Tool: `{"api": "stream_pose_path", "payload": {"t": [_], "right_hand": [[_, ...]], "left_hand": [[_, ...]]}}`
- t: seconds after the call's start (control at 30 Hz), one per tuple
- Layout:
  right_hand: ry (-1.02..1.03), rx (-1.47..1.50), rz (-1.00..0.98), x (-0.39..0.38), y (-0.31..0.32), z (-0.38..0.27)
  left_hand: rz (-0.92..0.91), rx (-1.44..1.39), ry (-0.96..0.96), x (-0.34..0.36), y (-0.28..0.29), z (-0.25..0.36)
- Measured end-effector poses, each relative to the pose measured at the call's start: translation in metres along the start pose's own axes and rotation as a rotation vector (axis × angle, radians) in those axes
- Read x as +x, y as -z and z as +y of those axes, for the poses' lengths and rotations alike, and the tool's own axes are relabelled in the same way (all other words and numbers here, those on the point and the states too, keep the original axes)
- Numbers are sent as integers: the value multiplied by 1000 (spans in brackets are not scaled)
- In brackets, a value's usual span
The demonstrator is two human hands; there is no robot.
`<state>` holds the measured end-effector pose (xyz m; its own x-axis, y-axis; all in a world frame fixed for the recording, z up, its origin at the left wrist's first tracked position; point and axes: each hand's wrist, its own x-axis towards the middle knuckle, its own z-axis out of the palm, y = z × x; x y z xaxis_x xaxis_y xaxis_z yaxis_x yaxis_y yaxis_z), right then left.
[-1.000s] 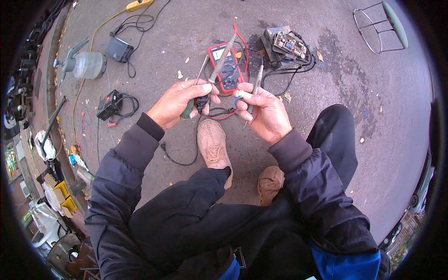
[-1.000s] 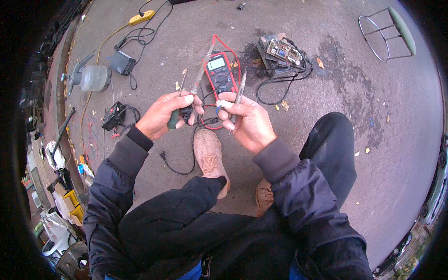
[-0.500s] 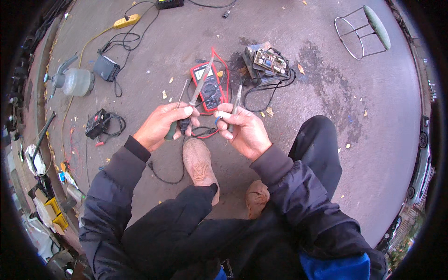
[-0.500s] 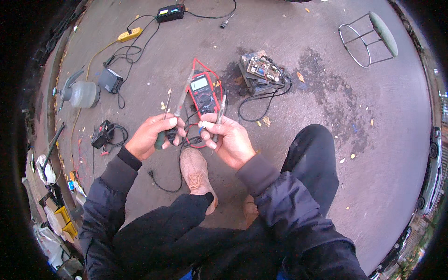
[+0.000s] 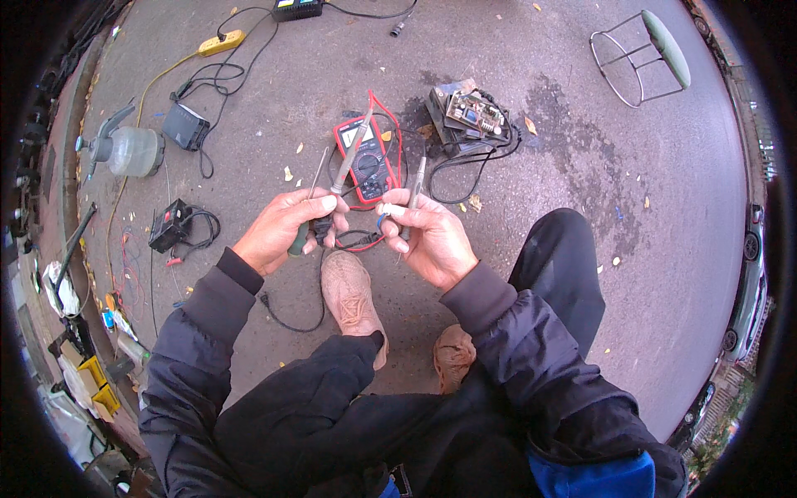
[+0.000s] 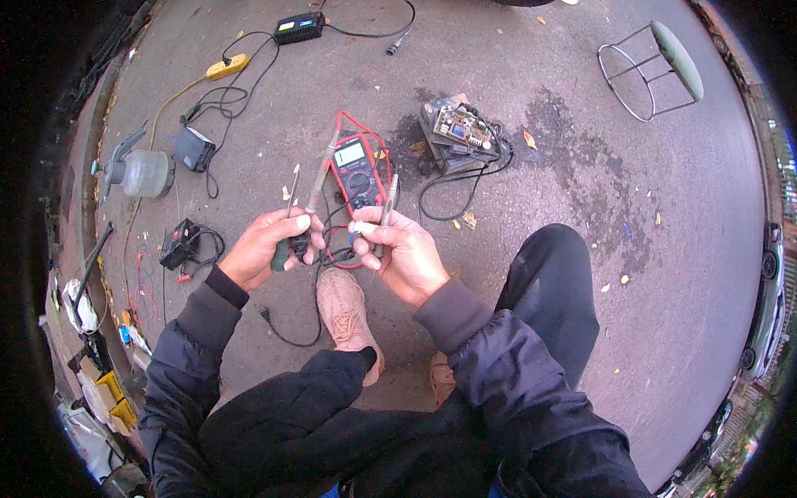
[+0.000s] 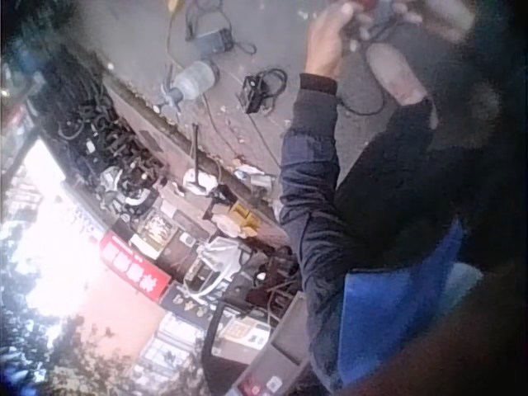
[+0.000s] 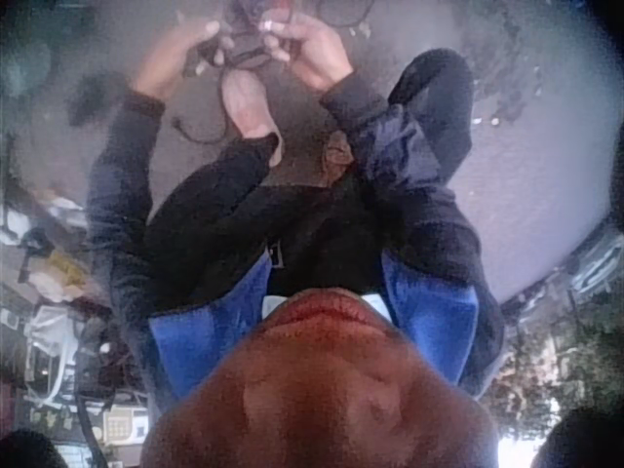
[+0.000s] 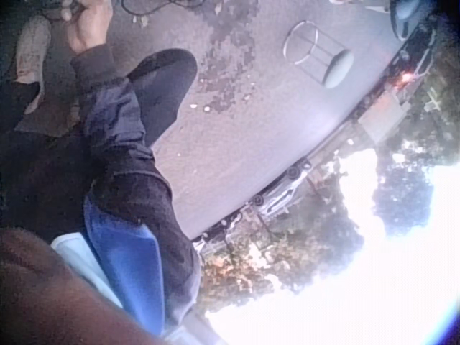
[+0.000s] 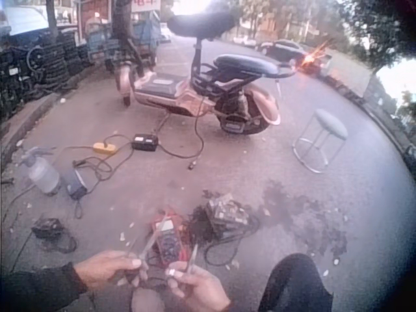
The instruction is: The person uses a screwdriver to remove and reattach the scooter seat, then tests a small electrical component with a multimeter. They manipulate wires and connectors while seated on the ground.
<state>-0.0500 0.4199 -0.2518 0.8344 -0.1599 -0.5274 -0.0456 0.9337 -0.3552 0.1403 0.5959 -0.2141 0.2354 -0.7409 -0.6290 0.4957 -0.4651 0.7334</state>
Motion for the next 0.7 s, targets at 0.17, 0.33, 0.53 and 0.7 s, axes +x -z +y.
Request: {"api": "stream_pose_path", "payload": {"t": [0.17,0.33,0.53,0.7], "right_hand": [[5,7,-5,0,0,0],[8,-13,7,0,-2,-1],[15,-45,-19,0,-3,0],[8,-35,-35,-1,-3,0]], "left_hand": [[8,7,2,0,0,0],[-3,7,-4,0,1,0],[-6,21,-16,-1,2,-2],[-21,8,-11,1,3,-2]]}}
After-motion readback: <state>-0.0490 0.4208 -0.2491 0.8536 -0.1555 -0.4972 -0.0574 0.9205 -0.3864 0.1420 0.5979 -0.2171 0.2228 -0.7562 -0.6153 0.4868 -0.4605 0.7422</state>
